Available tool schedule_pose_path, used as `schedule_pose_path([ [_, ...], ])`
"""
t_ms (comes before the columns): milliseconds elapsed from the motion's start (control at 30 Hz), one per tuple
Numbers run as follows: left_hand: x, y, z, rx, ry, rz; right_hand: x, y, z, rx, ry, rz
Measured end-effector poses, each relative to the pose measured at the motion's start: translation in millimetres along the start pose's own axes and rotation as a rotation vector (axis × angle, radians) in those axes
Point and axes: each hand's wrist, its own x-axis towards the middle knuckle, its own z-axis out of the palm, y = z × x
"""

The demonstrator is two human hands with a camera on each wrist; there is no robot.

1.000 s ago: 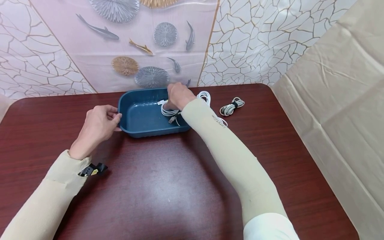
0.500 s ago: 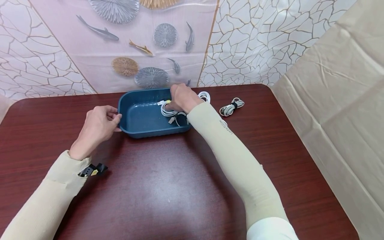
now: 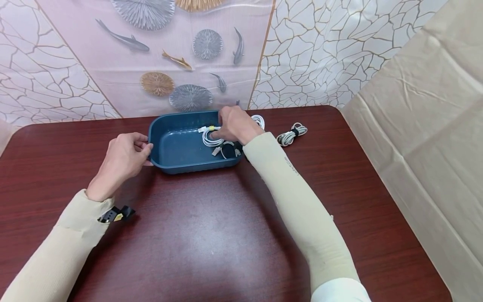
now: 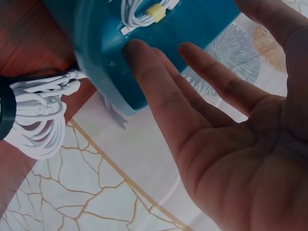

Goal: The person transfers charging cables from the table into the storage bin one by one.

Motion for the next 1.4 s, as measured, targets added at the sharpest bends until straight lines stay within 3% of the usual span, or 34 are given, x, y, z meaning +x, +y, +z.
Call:
schedule_pose_path([
  [867,1.1,-1.0,-3.3,0.001,-0.013,-0.042,-13,28,10.7,0.235,0.140,-0.179],
  [1400,0.4,0.7,-3.1,-0.005,-0.028,-0.050,-19,37,10.7,0.337,0.173,-0.130],
])
